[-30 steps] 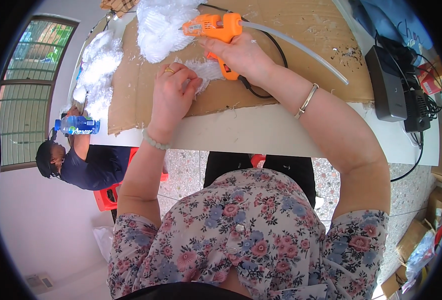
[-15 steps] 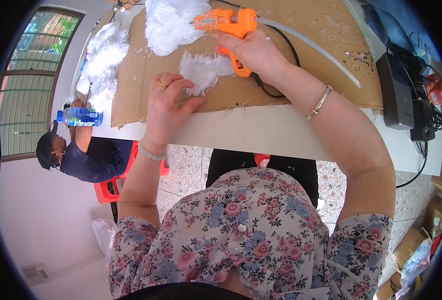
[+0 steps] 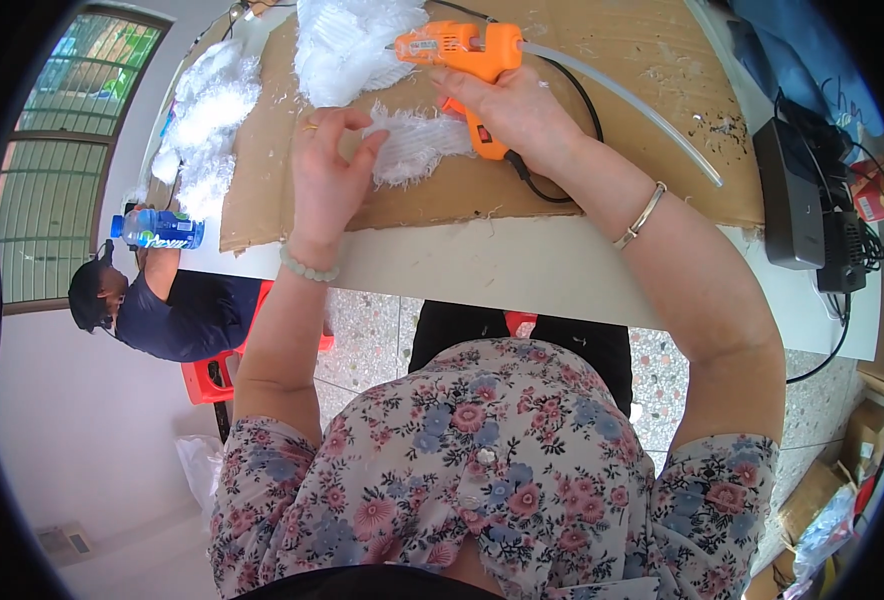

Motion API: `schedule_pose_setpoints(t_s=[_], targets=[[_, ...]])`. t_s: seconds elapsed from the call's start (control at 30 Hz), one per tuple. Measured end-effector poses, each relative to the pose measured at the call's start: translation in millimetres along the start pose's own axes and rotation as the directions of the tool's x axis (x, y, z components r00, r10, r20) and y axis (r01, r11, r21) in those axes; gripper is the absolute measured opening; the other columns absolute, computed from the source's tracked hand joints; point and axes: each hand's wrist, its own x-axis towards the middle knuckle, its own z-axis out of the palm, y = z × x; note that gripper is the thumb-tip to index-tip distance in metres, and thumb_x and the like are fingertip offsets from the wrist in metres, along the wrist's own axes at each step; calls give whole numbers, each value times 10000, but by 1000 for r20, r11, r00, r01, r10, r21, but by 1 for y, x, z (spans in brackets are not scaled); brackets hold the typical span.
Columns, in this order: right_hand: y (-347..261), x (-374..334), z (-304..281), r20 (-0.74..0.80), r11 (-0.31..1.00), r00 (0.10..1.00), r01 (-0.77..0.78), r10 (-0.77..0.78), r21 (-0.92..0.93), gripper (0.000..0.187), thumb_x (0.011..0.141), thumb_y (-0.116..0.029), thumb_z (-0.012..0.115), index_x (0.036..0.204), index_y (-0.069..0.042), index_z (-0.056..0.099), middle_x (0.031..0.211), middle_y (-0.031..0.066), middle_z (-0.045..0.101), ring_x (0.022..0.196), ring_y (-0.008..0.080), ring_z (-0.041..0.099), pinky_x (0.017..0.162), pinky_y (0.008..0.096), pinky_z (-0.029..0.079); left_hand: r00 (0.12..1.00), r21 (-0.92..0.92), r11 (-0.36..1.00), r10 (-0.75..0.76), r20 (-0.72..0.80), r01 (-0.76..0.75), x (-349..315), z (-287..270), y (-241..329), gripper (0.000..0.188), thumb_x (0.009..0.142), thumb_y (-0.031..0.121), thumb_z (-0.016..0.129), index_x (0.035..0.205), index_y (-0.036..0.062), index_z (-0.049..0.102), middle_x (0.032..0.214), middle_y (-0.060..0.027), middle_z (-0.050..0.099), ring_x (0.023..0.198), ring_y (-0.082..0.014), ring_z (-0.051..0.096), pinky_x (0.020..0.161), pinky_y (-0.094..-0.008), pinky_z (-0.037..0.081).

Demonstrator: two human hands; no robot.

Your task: Applying hot glue to white stuffing material and attaching it to a surface.

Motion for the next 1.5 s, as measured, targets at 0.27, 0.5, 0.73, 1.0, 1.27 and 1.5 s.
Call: schedule_pose_setpoints(t_s=[0.27, 0.5, 0.73, 1.0, 1.27, 1.5], targets=[[-1, 1, -4, 30, 1000, 1000, 8, -8, -11, 296, 870, -275, 592, 1080, -67, 589, 909, 9, 627, 829, 80, 554, 714, 247, 445, 977, -63, 976, -203, 71, 207, -36, -28, 1, 95, 693, 77, 687, 750, 45, 619, 756, -88, 590, 754, -280, 538, 690, -366, 427], [1, 3, -5, 30, 999, 999, -28, 29, -44, 300, 861, -288, 605, 1068, -71, 595, 894, -4, 618, 813, 72, 549, 701, 243, 442, 992, -21, 1000, -14, 129, 17, -23, -9, 13, 57, 683, 45, 671, 720, 39, 628, 695, -76, 589, 722, -265, 549, 722, -365, 435], [3, 2, 0, 16, 1000, 1000, -16, 17, -13, 289, 863, -276, 604, 1065, -70, 598, 900, -7, 615, 819, 71, 541, 696, 248, 439, 932, -331, 886, -242, 269, 325, -9, -9, -5, 105, 796, 128, 626, 794, 24, 644, 665, -57, 590, 637, -171, 549, 660, -291, 439], [0, 0, 0, 6, 1000, 1000, 13, -13, 21, 299, 866, -271, 600, 1084, -66, 590, 915, -2, 615, 833, 74, 544, 702, 247, 439, 800, -476, 674, -589, 114, 564, -6, -23, -5, 101, 815, 113, 629, 849, 19, 640, 706, -30, 604, 671, -112, 546, 631, -254, 436], [0, 3, -2, 34, 998, 999, -36, 37, -46, 301, 870, -279, 594, 1085, -69, 591, 901, 1, 621, 828, 79, 550, 693, 256, 448, 975, -34, 997, 68, 211, -62, -8, -12, 4, 104, 734, 19, 625, 837, 26, 631, 722, -100, 614, 738, -270, 577, 760, -360, 442], [0, 3, -2, 23, 997, 998, -48, 50, -64, 308, 872, -281, 590, 1090, -62, 590, 919, 6, 619, 831, 86, 553, 699, 259, 451, 907, -366, 837, -419, 50, 407, 2, -28, -10, 138, 750, 28, 629, 886, 43, 610, 730, -85, 620, 673, -248, 610, 553, -318, 473]])
